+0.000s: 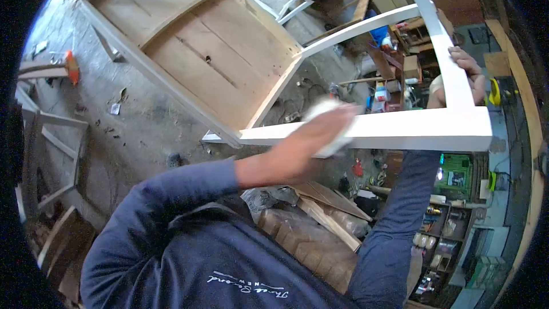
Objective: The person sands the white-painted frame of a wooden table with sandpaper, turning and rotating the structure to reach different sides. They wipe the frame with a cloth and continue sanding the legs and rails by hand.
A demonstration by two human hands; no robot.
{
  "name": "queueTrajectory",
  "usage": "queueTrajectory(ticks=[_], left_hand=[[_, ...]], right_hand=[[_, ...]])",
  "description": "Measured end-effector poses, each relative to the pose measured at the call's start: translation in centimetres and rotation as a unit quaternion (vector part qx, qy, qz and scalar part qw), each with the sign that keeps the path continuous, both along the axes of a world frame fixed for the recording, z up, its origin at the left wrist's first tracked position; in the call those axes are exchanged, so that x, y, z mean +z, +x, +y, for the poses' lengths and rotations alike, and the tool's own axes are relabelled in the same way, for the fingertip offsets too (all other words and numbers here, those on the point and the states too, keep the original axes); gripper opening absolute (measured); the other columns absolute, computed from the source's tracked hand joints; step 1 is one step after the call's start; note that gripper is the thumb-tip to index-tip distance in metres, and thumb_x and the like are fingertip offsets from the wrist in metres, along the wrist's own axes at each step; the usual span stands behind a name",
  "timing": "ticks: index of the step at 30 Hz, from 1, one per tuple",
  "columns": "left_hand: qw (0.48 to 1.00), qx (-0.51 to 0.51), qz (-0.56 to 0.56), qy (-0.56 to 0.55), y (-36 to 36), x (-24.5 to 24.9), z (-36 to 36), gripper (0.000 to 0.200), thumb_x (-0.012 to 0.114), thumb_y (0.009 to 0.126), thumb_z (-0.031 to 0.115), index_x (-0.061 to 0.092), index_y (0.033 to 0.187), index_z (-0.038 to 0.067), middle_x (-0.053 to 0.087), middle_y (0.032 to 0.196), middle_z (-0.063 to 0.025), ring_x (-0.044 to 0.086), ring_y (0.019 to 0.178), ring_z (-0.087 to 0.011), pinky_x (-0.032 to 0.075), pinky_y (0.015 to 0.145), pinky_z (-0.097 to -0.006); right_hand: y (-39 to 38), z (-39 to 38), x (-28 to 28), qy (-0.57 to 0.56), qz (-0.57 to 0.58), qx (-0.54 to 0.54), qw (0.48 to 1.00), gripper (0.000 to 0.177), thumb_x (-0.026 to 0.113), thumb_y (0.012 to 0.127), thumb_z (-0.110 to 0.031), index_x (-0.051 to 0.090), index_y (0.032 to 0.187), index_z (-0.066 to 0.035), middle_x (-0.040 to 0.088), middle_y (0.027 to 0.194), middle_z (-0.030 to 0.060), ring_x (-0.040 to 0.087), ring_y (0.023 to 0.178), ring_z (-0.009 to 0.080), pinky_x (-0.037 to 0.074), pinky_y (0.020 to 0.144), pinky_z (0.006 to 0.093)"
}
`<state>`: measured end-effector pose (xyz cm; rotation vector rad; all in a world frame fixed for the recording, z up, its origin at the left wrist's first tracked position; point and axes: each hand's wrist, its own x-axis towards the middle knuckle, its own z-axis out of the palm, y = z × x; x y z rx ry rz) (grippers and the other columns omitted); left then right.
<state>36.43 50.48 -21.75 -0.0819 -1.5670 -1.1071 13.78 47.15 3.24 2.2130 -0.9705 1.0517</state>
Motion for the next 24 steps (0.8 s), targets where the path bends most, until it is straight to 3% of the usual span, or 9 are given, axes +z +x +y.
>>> queueTrajectory(ticks=[2,5,7,10,12,15,16,20,24], left_hand=[[0.998,0.035,0.052,-0.030,-2.0,8.6,-0.4,0.080,0.057,0.080,-0.005,0.031,0.156,0.001,0.036,0.159,-0.0227,0.034,0.147,-0.0388,0.027,0.123,-0.0448],[0.997,0.036,0.036,-0.051,-1.6,5.8,-0.7,0.068,0.050,0.090,0.002,0.032,0.155,0.000,0.037,0.158,-0.0220,0.037,0.146,-0.0379,0.027,0.123,-0.0443],[0.985,-0.122,-0.059,0.103,-0.5,-3.0,-0.5,0.053,0.038,0.104,0.013,0.032,0.155,0.001,0.036,0.159,-0.0205,0.034,0.148,-0.0350,0.025,0.124,-0.0435],[0.961,0.015,-0.241,0.133,2.5,-23.6,1.7,0.049,0.038,0.107,0.020,0.035,0.153,0.001,0.039,0.156,-0.0211,0.035,0.147,-0.0346,0.025,0.123,-0.0429],[0.906,-0.195,-0.177,0.331,4.0,-21.6,2.4,0.056,0.044,0.105,0.010,0.026,0.158,0.006,0.031,0.161,-0.0193,0.030,0.149,-0.0362,0.021,0.125,-0.0444],[0.971,-0.014,-0.211,0.113,-0.9,-12.9,2.4,0.068,0.049,0.099,0.002,0.021,0.160,0.006,0.024,0.165,-0.0212,0.026,0.151,-0.0384,0.015,0.127,-0.0447],[0.991,0.008,-0.101,0.093,-1.6,-5.3,2.5,0.073,0.051,0.093,0.002,0.020,0.160,0.002,0.025,0.163,-0.0230,0.025,0.151,-0.0381,0.015,0.127,-0.0444],[0.995,0.101,-0.023,-0.003,-1.5,12.7,2.4,0.071,0.049,0.087,0.003,0.028,0.155,-0.003,0.033,0.156,-0.0274,0.029,0.148,-0.0441,0.022,0.122,-0.0544],[0.993,0.098,-0.058,0.009,-3.3,-2.5,3.3,0.067,0.052,0.090,0.008,0.031,0.153,-0.004,0.034,0.157,-0.0269,0.031,0.147,-0.0425,0.024,0.123,-0.0484]], right_hand=[[-0.9,-0.2,0.8,0.030,0.000,0.037,0.999,0.039,0.064,0.079,-0.026,0.055,0.101,0.005,0.067,0.103,0.0201,0.066,0.103,0.0339,0.051,0.099,0.0506],[-3.3,-0.4,4.6,0.231,0.071,0.039,0.970,0.032,0.046,0.101,-0.030,0.054,0.089,-0.001,0.061,0.089,0.0139,0.059,0.090,0.0270,0.045,0.094,0.0443],[-2.9,-0.3,6.0,0.359,-0.001,0.066,0.931,0.049,0.024,0.111,-0.036,0.050,0.081,-0.007,0.054,0.079,0.0085,0.051,0.082,0.0226,0.040,0.093,0.0416],[-0.2,-0.5,7.6,0.484,-0.115,0.011,0.868,0.065,0.009,0.111,-0.042,0.049,0.071,-0.010,0.048,0.072,0.0060,0.044,0.082,0.0213,0.035,0.090,0.0377],[0.2,-0.6,6.9,0.457,-0.136,-0.019,0.879,0.065,0.010,0.112,-0.041,0.046,0.067,-0.010,0.043,0.069,0.0051,0.040,0.073,0.0200,0.034,0.078,0.0358],[-0.9,-0.5,5.9,0.390,-0.121,0.005,0.913,0.056,0.019,0.113,-0.032,0.045,0.068,-0.012,0.041,0.067,0.0029,0.038,0.069,0.0183,0.033,0.075,0.0357],[-1.3,-0.7,6.3,0.383,-0.118,0.002,0.916,0.053,0.022,0.113,-0.029,0.045,0.069,-0.012,0.041,0.066,0.0021,0.038,0.069,0.0179,0.033,0.075,0.0357],[-4.0,-1.1,6.8,0.438,-0.116,0.105,0.885,0.028,0.032,0.108,-0.018,0.056,0.102,-0.005,0.046,0.075,0.0004,0.043,0.076,0.0149,0.036,0.083,0.0368],[-3.0,-1.0,5.4,0.346,-0.133,0.073,0.926,0.025,0.031,0.109,-0.018,0.052,0.100,-0.007,0.044,0.072,0.0010,0.042,0.075,0.0150,0.037,0.083,0.0365]])
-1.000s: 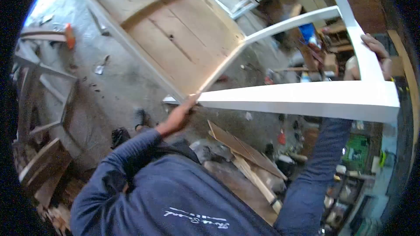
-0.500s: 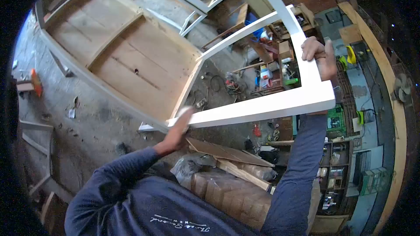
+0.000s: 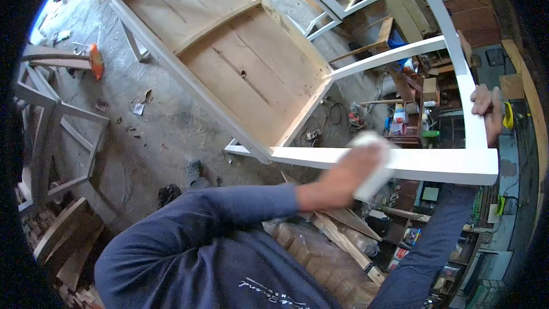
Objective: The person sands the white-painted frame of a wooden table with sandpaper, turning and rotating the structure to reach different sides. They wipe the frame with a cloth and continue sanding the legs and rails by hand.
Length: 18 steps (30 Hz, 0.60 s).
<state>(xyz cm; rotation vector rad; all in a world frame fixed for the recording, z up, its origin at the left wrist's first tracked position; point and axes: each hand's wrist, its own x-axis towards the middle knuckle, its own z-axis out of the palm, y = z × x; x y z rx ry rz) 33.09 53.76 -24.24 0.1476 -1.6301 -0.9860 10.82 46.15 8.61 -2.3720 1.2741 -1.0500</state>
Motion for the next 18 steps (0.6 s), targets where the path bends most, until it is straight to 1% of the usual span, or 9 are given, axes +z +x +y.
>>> queueTrajectory(ticks=[2,3,5,7,9,12,13,16,18], left_hand=[[0.980,-0.064,-0.104,0.155,4.2,-10.7,-0.2,0.055,0.047,0.102,0.013,0.033,0.154,0.002,0.038,0.157,-0.0204,0.033,0.148,-0.0346,0.023,0.124,-0.0428],[0.962,-0.056,-0.144,0.225,6.1,-16.0,0.1,0.051,0.045,0.104,0.016,0.037,0.152,0.001,0.041,0.155,-0.0231,0.037,0.146,-0.0370,0.025,0.124,-0.0416],[0.950,-0.073,-0.196,0.230,7.4,-21.1,0.6,0.054,0.046,0.101,0.008,0.036,0.153,0.002,0.038,0.158,-0.0221,0.034,0.148,-0.0374,0.025,0.124,-0.0407],[0.957,-0.075,-0.228,0.161,8.4,-17.9,-0.5,0.061,0.042,0.097,-0.002,0.032,0.156,0.004,0.035,0.160,-0.0209,0.032,0.149,-0.0370,0.025,0.124,-0.0411],[0.986,-0.105,-0.091,0.091,5.4,-7.5,-1.0,0.067,0.044,0.096,-0.004,0.025,0.159,0.007,0.027,0.163,-0.0215,0.027,0.151,-0.0378,0.022,0.125,-0.0419],[0.992,-0.093,0.013,-0.089,4.0,12.9,-3.1,0.063,0.050,0.100,0.006,0.024,0.158,0.000,0.026,0.162,-0.0251,0.027,0.150,-0.0400,0.023,0.124,-0.0428],[0.989,-0.096,0.049,-0.104,3.2,17.3,-3.5,0.062,0.051,0.100,0.007,0.027,0.157,-0.001,0.029,0.160,-0.0263,0.030,0.149,-0.0417,0.025,0.123,-0.0433],[0.979,-0.072,0.091,-0.169,1.9,19.9,-4.3,0.063,0.053,0.098,0.008,0.029,0.155,-0.003,0.030,0.160,-0.0265,0.031,0.148,-0.0420,0.026,0.123,-0.0428],[0.985,-0.102,0.029,-0.139,4.1,15.0,-3.2,0.062,0.050,0.099,0.006,0.028,0.157,-0.002,0.029,0.161,-0.0261,0.028,0.150,-0.0415,0.024,0.123,-0.0436]], right_hand=[[-1.9,-0.7,0.7,0.007,0.007,0.081,0.997,0.027,0.034,0.108,-0.015,0.056,0.116,-0.003,0.047,0.074,0.0022,0.044,0.075,0.0159,0.039,0.082,0.0376],[-2.7,-0.7,0.9,0.004,0.011,0.113,0.994,0.031,0.035,0.108,-0.014,0.058,0.123,-0.001,0.048,0.075,0.0027,0.044,0.075,0.0163,0.040,0.081,0.0382],[-3.9,-0.7,0.7,-0.014,0.007,0.121,0.992,0.024,0.040,0.107,-0.015,0.059,0.112,-0.002,0.049,0.074,0.0034,0.046,0.075,0.0172,0.041,0.080,0.0379],[-2.7,-1.4,0.0,-0.101,0.051,0.092,0.989,0.024,0.043,0.106,-0.017,0.059,0.095,-0.003,0.050,0.074,0.0040,0.048,0.072,0.0178,0.043,0.079,0.0365],[-2.0,-1.5,-1.1,-0.208,0.095,0.052,0.972,0.027,0.045,0.105,-0.020,0.058,0.088,-0.004,0.053,0.073,0.0053,0.052,0.070,0.0184,0.044,0.078,0.0345],[-0.8,-0.4,-2.1,-0.098,-0.209,-0.059,0.971,0.038,0.047,0.105,-0.028,0.059,0.077,-0.005,0.058,0.068,0.0085,0.057,0.069,0.0189,0.046,0.077,0.0318],[0.1,-0.3,-2.7,-0.133,-0.219,-0.079,0.963,0.042,0.047,0.105,-0.030,0.058,0.073,-0.005,0.059,0.066,0.0090,0.058,0.069,0.0186,0.046,0.076,0.0312],[2.8,0.8,-2.4,-0.125,-0.261,-0.171,0.942,0.047,0.048,0.105,-0.033,0.058,0.067,-0.006,0.060,0.065,0.0095,0.058,0.067,0.0184,0.045,0.077,0.0311],[3.2,0.7,-2.4,-0.088,-0.330,-0.221,0.913,0.048,0.051,0.103,-0.035,0.058,0.066,-0.006,0.060,0.064,0.0098,0.058,0.065,0.0191,0.045,0.077,0.0321]])
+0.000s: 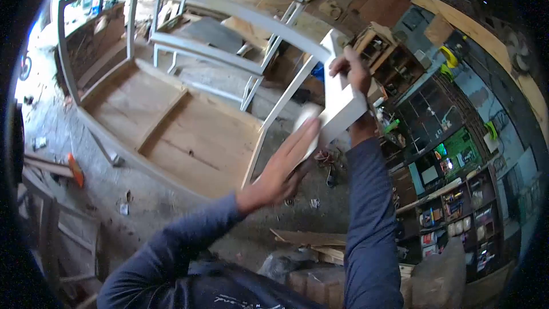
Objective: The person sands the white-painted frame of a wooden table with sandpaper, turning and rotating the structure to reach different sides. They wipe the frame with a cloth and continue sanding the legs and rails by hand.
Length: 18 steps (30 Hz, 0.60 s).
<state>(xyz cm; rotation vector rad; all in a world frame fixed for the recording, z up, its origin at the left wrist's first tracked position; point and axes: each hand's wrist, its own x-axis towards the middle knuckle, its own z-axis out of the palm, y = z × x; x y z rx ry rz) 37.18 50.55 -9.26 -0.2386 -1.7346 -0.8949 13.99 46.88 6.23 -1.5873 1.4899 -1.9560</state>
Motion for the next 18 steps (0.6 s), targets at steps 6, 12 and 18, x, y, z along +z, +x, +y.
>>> queueTrajectory(ticks=[6,12,18], left_hand=[[0.997,-0.054,-0.046,-0.038,-0.2,-4.0,-2.5,0.083,0.055,0.084,-0.001,0.021,0.159,-0.001,0.024,0.164,-0.0228,0.020,0.154,-0.0378,0.015,0.125,-0.0501],[0.977,-0.123,0.028,-0.171,-3.0,4.4,-6.9,0.079,0.061,0.087,0.008,0.025,0.157,-0.003,0.024,0.163,-0.0243,0.019,0.154,-0.0400,0.017,0.124,-0.0516],[0.976,-0.160,-0.033,-0.142,-2.3,-7.9,-5.9,0.067,0.046,0.091,0.001,0.027,0.154,-0.006,0.021,0.160,-0.0348,0.017,0.151,-0.0512,0.014,0.123,-0.0585]], right_hand=[[0.3,-0.2,-0.2,-0.083,-0.077,0.069,0.991,0.043,0.050,0.103,-0.032,0.060,0.072,-0.003,0.058,0.059,0.0127,0.061,0.072,0.0230,0.047,0.081,0.0359],[-0.6,-0.1,-0.3,-0.059,-0.056,0.059,0.995,0.056,0.041,0.105,-0.033,0.055,0.060,-0.003,0.060,0.062,0.0176,0.061,0.077,0.0304,0.047,0.083,0.0390],[1.2,-0.2,-0.7,-0.138,-0.071,-0.009,0.988,0.053,0.048,0.103,-0.038,0.050,0.058,-0.011,0.056,0.054,0.0120,0.060,0.069,0.0296,0.044,0.094,0.0417]])
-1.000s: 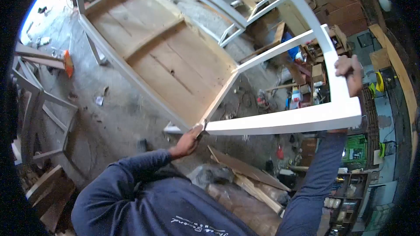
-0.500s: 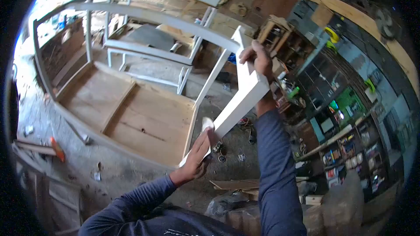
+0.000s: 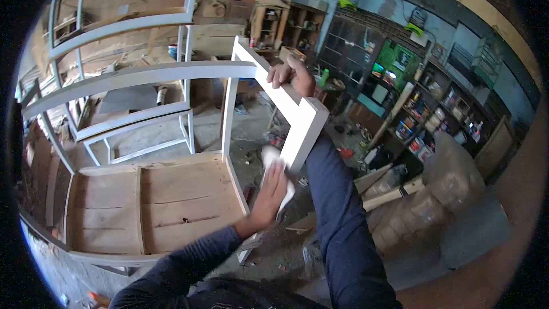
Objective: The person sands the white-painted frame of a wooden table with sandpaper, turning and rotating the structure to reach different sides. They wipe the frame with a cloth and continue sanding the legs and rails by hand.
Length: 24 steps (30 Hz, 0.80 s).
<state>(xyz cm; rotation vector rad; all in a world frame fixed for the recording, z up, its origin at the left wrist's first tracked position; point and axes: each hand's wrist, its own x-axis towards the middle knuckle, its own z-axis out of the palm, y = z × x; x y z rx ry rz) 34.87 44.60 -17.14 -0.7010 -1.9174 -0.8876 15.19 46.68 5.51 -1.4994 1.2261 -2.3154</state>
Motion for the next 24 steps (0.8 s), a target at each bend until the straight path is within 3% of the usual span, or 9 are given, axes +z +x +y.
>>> queueTrajectory(ticks=[4,6,10,13,16,20,21,22,24], left_hand=[[0.991,-0.053,0.116,-0.029,-2.3,18.3,-2.4,0.080,0.066,0.088,0.014,0.027,0.156,-0.002,0.023,0.163,-0.0249,0.018,0.153,-0.0428,0.016,0.123,-0.0539],[0.988,-0.091,0.118,-0.040,-2.5,16.6,-2.8,0.075,0.061,0.089,0.010,0.028,0.156,-0.002,0.023,0.163,-0.0269,0.018,0.153,-0.0456,0.016,0.122,-0.0563],[0.995,-0.085,0.040,-0.030,-2.5,-2.2,-1.1,0.077,0.050,0.081,0.001,0.028,0.155,-0.006,0.020,0.163,-0.0311,0.016,0.151,-0.0527,0.011,0.121,-0.0623],[0.995,-0.081,0.050,-0.020,-2.4,5.4,-1.7,0.079,0.050,0.079,0.000,0.028,0.155,-0.006,0.020,0.163,-0.0301,0.016,0.152,-0.0511,0.012,0.121,-0.0616],[0.990,-0.092,0.108,-0.005,-3.5,18.5,-3.4,0.081,0.067,0.086,0.013,0.029,0.157,0.000,0.023,0.164,-0.0241,0.018,0.153,-0.0436,0.016,0.123,-0.0537],[0.987,-0.105,0.101,-0.060,-3.2,12.2,-2.1,0.079,0.056,0.085,0.005,0.030,0.159,0.007,0.022,0.166,-0.0215,0.018,0.155,-0.0387,0.016,0.124,-0.0512],[0.983,-0.111,0.109,-0.098,-3.5,11.0,-2.8,0.074,0.054,0.088,0.008,0.031,0.159,0.005,0.023,0.166,-0.0224,0.018,0.155,-0.0391,0.016,0.124,-0.0505],[0.977,-0.117,0.118,-0.136,-3.9,10.2,-3.5,0.069,0.052,0.092,0.011,0.032,0.158,0.004,0.024,0.165,-0.0233,0.019,0.154,-0.0396,0.016,0.124,-0.0499],[0.984,-0.127,0.119,0.028,-7.6,10.8,-4.3,0.059,0.047,0.100,0.017,0.036,0.155,0.001,0.028,0.162,-0.0253,0.022,0.153,-0.0404,0.016,0.125,-0.0486]], right_hand=[[-1.8,-0.5,-0.1,-0.003,0.063,0.033,0.997,0.054,0.040,0.105,-0.035,0.053,0.058,-0.012,0.058,0.057,0.0102,0.060,0.072,0.0272,0.044,0.091,0.0406],[-1.1,-0.3,0.3,0.011,0.024,0.025,0.999,0.053,0.040,0.105,-0.035,0.052,0.058,-0.012,0.057,0.056,0.0103,0.059,0.071,0.0267,0.044,0.091,0.0404],[0.4,-0.3,0.3,-0.017,-0.004,0.008,1.000,0.054,0.047,0.103,-0.036,0.047,0.056,-0.011,0.056,0.056,0.0128,0.059,0.070,0.0285,0.040,0.101,0.0391],[-0.7,0.1,-0.1,0.007,0.021,0.013,1.000,0.054,0.040,0.106,-0.036,0.051,0.059,-0.011,0.057,0.057,0.0112,0.059,0.073,0.0281,0.039,0.104,0.0402],[-1.6,-0.1,-0.1,0.009,0.069,0.057,0.996,0.057,0.033,0.108,-0.037,0.057,0.063,-0.012,0.058,0.061,0.0090,0.058,0.081,0.0276,0.036,0.107,0.0422],[-2.2,0.9,-0.5,0.007,0.043,0.041,0.998,0.059,0.030,0.109,-0.036,0.060,0.067,-0.010,0.062,0.064,0.0092,0.060,0.095,0.0292,0.036,0.112,0.0436],[-2.8,1.8,-1.2,0.003,0.031,0.084,0.996,0.049,0.034,0.109,-0.035,0.066,0.087,-0.006,0.070,0.085,0.0117,0.061,0.104,0.0311,0.036,0.114,0.0452],[-0.4,1.7,-2.4,-0.031,0.010,-0.023,0.999,0.043,0.037,0.108,-0.034,0.065,0.095,-0.004,0.069,0.093,0.0122,0.062,0.104,0.0317,0.037,0.114,0.0449],[3.7,2.3,-6.8,-0.052,-0.009,-0.202,0.978,0.038,0.042,0.106,-0.035,0.062,0.111,-0.003,0.068,0.109,0.0128,0.064,0.105,0.0321,0.042,0.110,0.0446]])
